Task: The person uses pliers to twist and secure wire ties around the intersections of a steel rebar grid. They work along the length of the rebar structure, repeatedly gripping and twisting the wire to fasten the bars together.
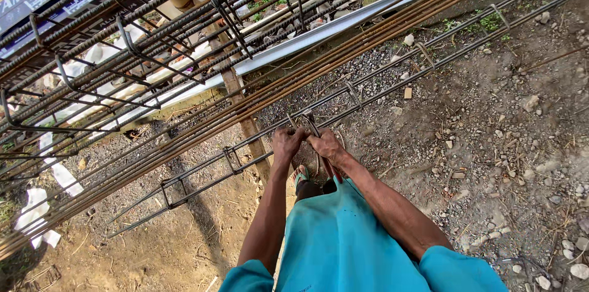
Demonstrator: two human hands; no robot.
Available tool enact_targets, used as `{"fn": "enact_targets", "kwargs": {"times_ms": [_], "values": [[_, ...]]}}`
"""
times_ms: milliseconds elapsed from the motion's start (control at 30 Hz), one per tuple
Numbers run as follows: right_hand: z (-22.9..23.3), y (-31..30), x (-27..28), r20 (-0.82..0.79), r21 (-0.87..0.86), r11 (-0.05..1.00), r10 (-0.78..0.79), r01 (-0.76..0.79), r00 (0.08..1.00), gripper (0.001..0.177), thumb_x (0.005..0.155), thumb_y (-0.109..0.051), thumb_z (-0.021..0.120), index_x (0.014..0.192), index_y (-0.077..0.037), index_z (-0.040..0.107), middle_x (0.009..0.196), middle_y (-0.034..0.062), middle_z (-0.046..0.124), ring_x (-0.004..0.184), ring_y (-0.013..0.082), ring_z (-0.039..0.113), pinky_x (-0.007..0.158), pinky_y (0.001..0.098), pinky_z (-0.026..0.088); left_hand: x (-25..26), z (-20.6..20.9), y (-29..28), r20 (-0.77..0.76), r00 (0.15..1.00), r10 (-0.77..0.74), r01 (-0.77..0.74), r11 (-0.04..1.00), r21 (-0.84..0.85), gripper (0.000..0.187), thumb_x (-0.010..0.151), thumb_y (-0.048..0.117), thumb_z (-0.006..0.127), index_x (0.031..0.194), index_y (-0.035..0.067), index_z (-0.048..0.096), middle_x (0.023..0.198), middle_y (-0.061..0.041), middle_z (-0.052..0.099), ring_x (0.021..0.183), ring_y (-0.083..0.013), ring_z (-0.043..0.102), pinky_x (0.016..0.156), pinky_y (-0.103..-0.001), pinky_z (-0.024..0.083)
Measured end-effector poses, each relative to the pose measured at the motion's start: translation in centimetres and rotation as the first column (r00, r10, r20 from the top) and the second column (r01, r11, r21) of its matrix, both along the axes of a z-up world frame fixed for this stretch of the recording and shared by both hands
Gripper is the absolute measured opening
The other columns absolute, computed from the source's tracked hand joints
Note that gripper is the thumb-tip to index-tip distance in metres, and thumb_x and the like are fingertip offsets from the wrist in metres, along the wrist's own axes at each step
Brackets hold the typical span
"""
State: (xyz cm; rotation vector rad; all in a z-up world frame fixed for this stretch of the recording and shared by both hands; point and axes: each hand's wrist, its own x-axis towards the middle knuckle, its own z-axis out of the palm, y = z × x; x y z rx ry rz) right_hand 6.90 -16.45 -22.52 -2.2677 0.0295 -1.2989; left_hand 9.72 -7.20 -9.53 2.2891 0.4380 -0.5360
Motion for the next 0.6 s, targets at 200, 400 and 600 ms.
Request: {"fn": "enact_targets", "kwargs": {"times_ms": [200, 400, 600], "values": [[7.4, -0.8, 0.5, 0.013, -0.132, 0.983, -0.127, 0.128, 0.992, 0.002, 0.090, -0.016, 0.059, 0.088, -0.017, 0.059, 0.069, -0.0030, 0.054, 0.067, 0.0097, 0.050, 0.065, 0.0306, 0.042, 1.9, 1.5, 3.6, -0.154, 0.974, -0.165, 0.090, 0.910, -0.406, 0.035, 0.085, 0.043, 0.076, 0.076, 0.009, 0.076, 0.063, -0.012, 0.056, 0.063, -0.0240, 0.051, 0.058, -0.037, 0.041], [14.5, 0.7, -1.0, -0.005, -0.257, 0.932, -0.265, 0.255, 0.964, 0.014, 0.096, -0.032, 0.058, 0.099, -0.019, 0.055, 0.062, -0.0051, 0.046, 0.051, 0.0061, 0.037, 0.049, 0.0249, 0.036, 3.0, -4.3, 4.1, -0.261, 0.946, -0.191, 0.015, 0.832, -0.555, 0.036, 0.084, 0.020, 0.065, 0.104, -0.009, 0.071, 0.089, -0.028, 0.067, 0.075, -0.0303, 0.068, 0.058, -0.041, 0.063], [10.5, -0.5, -2.8, -0.296, -0.344, 0.939, -0.136, 0.028, 0.946, 0.035, 0.100, -0.041, 0.055, 0.116, -0.010, 0.055, 0.084, 0.0075, 0.049, 0.074, 0.0190, 0.041, 0.071, 0.0349, 0.032, 4.6, -0.5, 3.4, -0.355, 0.905, -0.234, -0.026, 0.804, -0.595, 0.033, 0.086, 0.017, 0.072, 0.099, -0.012, 0.069, 0.083, -0.022, 0.066, 0.067, -0.0273, 0.063, 0.051, -0.038, 0.057]]}}
